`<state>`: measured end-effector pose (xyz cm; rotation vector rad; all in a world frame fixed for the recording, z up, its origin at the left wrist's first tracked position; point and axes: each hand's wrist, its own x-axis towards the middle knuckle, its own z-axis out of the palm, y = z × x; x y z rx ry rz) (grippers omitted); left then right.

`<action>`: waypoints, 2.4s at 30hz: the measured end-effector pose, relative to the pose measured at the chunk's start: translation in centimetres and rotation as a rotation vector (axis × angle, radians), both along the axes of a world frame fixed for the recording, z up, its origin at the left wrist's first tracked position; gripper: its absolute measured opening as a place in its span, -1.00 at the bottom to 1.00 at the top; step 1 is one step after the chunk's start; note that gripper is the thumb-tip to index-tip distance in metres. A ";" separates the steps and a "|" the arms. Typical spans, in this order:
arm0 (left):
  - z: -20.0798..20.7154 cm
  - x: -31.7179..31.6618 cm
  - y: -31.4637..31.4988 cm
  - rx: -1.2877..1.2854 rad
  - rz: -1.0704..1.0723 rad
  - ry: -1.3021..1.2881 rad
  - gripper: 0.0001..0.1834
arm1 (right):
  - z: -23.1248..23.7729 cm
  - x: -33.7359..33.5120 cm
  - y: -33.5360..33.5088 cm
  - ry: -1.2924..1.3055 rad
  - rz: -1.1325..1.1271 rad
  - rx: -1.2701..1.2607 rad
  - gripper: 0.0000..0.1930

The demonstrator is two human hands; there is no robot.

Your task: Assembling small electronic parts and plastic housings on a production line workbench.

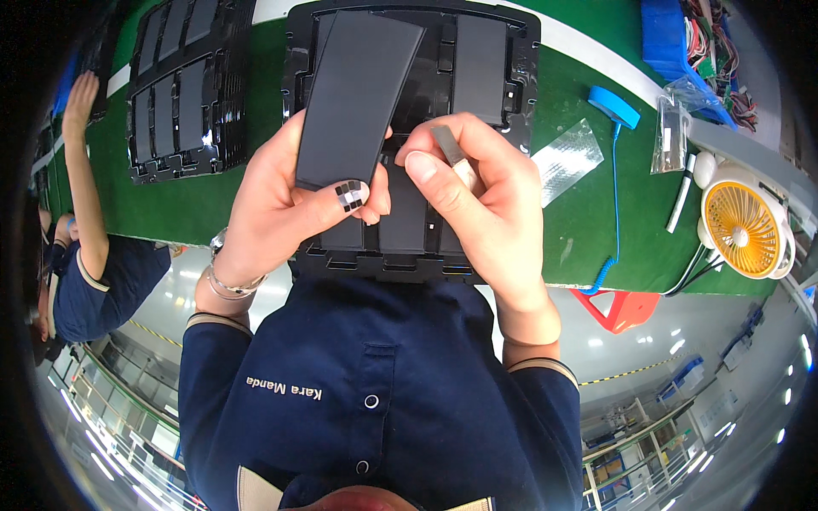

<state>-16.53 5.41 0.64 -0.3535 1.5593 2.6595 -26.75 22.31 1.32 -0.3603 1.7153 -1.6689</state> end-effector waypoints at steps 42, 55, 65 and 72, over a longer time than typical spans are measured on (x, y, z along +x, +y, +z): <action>0.1 0.0 2.0 -0.149 0.035 0.026 -0.46 | -0.6 1.5 -0.1 -0.049 -0.020 -0.243 -0.89; -0.3 0.5 1.6 -0.182 0.032 0.067 -0.52 | -0.1 0.3 0.3 -0.059 0.021 -0.097 -0.84; 0.0 0.2 1.3 -0.549 0.045 0.094 -0.37 | 0.0 1.8 -0.4 0.080 -0.132 -0.003 -0.89; 0.2 1.3 2.0 -0.353 0.053 0.109 -0.35 | -1.3 2.9 -0.3 0.204 -0.179 -0.054 -0.87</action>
